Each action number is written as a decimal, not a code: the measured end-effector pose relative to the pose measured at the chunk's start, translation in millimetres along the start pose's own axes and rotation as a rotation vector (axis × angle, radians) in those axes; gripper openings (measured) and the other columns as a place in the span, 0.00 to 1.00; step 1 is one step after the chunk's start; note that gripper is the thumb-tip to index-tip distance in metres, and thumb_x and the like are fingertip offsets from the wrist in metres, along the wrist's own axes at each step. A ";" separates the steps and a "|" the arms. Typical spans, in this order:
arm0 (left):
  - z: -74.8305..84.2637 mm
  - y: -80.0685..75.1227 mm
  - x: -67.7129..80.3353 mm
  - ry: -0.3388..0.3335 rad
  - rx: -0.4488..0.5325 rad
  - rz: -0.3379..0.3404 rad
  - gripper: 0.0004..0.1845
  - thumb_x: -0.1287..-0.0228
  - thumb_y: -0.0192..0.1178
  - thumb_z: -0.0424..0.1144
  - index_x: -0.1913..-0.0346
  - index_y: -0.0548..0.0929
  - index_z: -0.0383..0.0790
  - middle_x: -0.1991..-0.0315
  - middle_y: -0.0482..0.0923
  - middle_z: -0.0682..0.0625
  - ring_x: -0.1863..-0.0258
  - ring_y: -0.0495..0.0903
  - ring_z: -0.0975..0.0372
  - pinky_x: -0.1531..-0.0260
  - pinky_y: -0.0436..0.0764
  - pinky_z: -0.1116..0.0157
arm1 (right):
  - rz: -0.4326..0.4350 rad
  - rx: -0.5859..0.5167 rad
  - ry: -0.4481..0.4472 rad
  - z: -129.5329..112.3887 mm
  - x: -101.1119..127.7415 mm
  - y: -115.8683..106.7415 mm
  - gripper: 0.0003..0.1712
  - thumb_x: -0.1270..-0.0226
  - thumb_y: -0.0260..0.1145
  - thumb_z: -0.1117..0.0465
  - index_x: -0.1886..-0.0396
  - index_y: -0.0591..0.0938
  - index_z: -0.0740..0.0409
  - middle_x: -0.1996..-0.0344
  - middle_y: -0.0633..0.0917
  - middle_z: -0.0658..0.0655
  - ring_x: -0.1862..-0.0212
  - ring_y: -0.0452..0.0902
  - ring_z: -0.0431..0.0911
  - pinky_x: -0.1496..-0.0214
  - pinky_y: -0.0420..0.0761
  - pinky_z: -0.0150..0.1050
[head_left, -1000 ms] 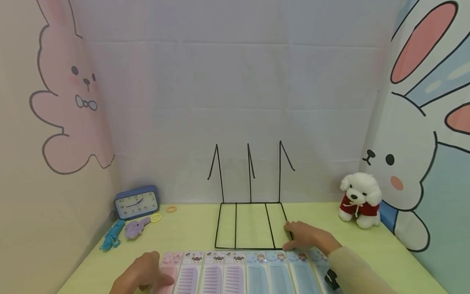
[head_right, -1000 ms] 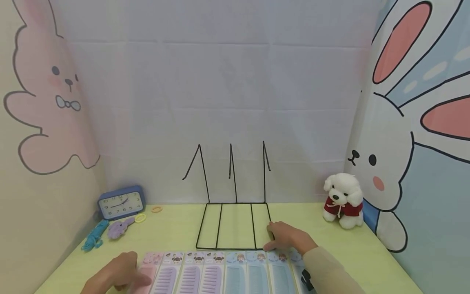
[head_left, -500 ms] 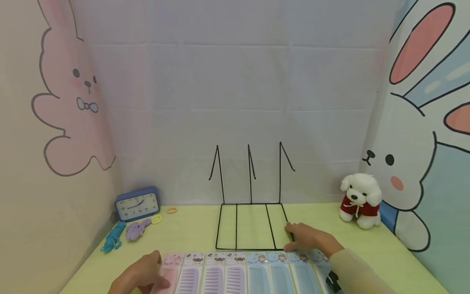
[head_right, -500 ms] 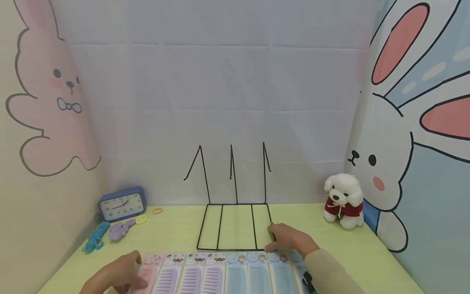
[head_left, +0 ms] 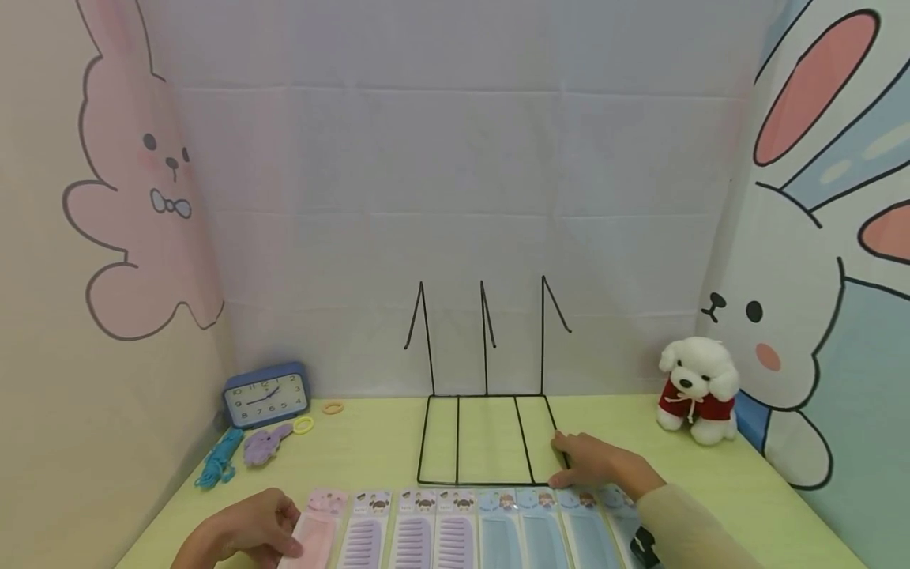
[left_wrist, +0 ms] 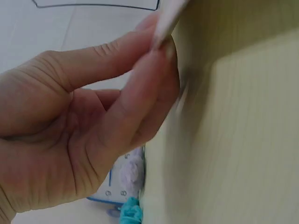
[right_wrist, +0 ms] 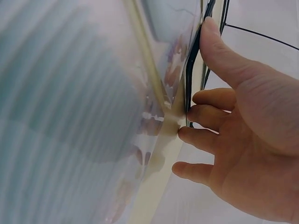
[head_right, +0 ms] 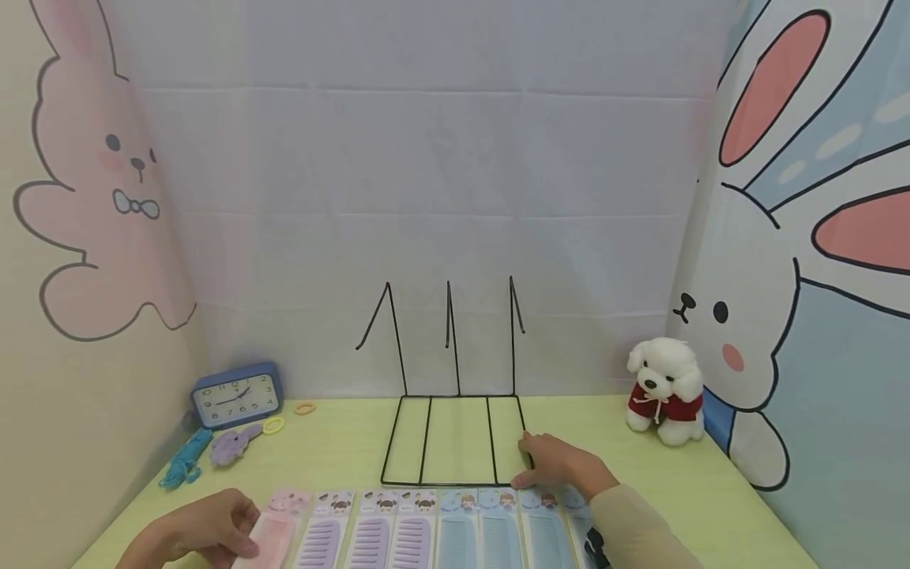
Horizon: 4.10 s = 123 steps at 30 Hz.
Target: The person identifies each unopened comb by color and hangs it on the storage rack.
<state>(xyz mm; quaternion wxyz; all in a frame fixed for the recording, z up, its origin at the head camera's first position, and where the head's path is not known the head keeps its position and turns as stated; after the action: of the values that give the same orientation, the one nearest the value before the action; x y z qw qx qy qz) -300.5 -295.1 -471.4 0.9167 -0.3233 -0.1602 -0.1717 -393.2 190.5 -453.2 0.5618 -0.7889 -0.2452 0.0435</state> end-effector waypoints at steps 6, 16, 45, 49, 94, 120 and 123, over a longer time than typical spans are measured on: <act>-7.8 -5.4 -0.4 0.084 0.169 -0.110 0.19 0.40 0.72 0.35 0.52 0.79 0.27 0.68 0.80 0.48 0.74 0.80 0.64 0.74 0.82 0.70 | 0.002 0.001 -0.004 -0.5 0.6 0.2 0.48 0.39 0.73 0.44 0.29 0.69 0.70 0.30 0.68 0.70 0.29 0.60 0.69 0.30 0.62 0.62; -6.7 -16.4 1.6 0.195 0.355 -0.196 0.39 0.34 0.65 0.32 0.29 0.57 0.18 0.60 0.84 0.45 0.67 0.86 0.57 0.69 0.86 0.64 | 0.000 -0.013 -0.014 -1.3 2.0 0.0 0.49 0.38 0.73 0.45 0.28 0.67 0.71 0.30 0.67 0.72 0.29 0.59 0.70 0.30 0.61 0.62; 119.9 -31.4 51.9 0.722 0.439 0.035 0.32 0.21 0.46 0.28 0.21 0.49 0.34 0.46 0.83 0.50 0.48 0.84 0.56 0.54 0.84 0.52 | 0.006 -0.026 -0.018 -2.2 4.1 -0.1 0.48 0.39 0.73 0.46 0.29 0.68 0.72 0.31 0.68 0.71 0.30 0.60 0.70 0.30 0.62 0.62; 133.0 -26.9 58.6 0.738 0.482 0.141 0.38 0.25 0.52 0.25 0.20 0.44 0.34 0.50 0.85 0.49 0.51 0.85 0.55 0.57 0.85 0.51 | 0.014 -0.031 -0.027 -4.9 4.0 -1.0 0.48 0.38 0.73 0.46 0.29 0.67 0.72 0.31 0.68 0.72 0.30 0.61 0.69 0.30 0.62 0.62; 186.1 16.6 27.3 0.754 0.647 0.212 0.34 0.33 0.61 0.24 0.27 0.60 0.25 0.51 0.86 0.51 0.56 0.87 0.55 0.63 0.86 0.55 | 0.000 -0.014 -0.002 -5.0 2.5 -0.7 0.46 0.39 0.73 0.46 0.29 0.69 0.68 0.28 0.66 0.69 0.28 0.58 0.68 0.29 0.61 0.61; 187.9 15.5 10.1 0.709 0.628 0.248 0.35 0.33 0.62 0.26 0.25 0.62 0.30 0.51 0.86 0.49 0.56 0.87 0.56 0.62 0.87 0.57 | 0.011 -0.020 0.012 -2.7 2.2 -2.2 0.47 0.39 0.73 0.44 0.28 0.69 0.66 0.28 0.67 0.67 0.28 0.59 0.67 0.29 0.62 0.60; 186.7 15.4 5.3 0.685 0.635 0.255 0.35 0.33 0.62 0.27 0.25 0.62 0.32 0.52 0.87 0.48 0.56 0.87 0.57 0.61 0.86 0.57 | 0.013 -0.017 0.018 -1.5 1.6 -1.7 0.47 0.40 0.73 0.44 0.28 0.70 0.65 0.28 0.67 0.66 0.28 0.59 0.66 0.29 0.62 0.60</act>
<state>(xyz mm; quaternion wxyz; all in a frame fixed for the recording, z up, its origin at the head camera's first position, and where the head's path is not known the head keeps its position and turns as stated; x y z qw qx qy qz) -323.5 -164.0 -339.4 0.9838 0.0305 0.1473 -0.0971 -391.9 190.3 -450.8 0.5569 -0.7956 -0.2355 0.0379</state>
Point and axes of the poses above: each hand's wrist, its own x-axis away from the middle knuckle, its own y-axis out of the palm, z = x × y, the point moved 8 cm from there along -x, towards the middle knuckle
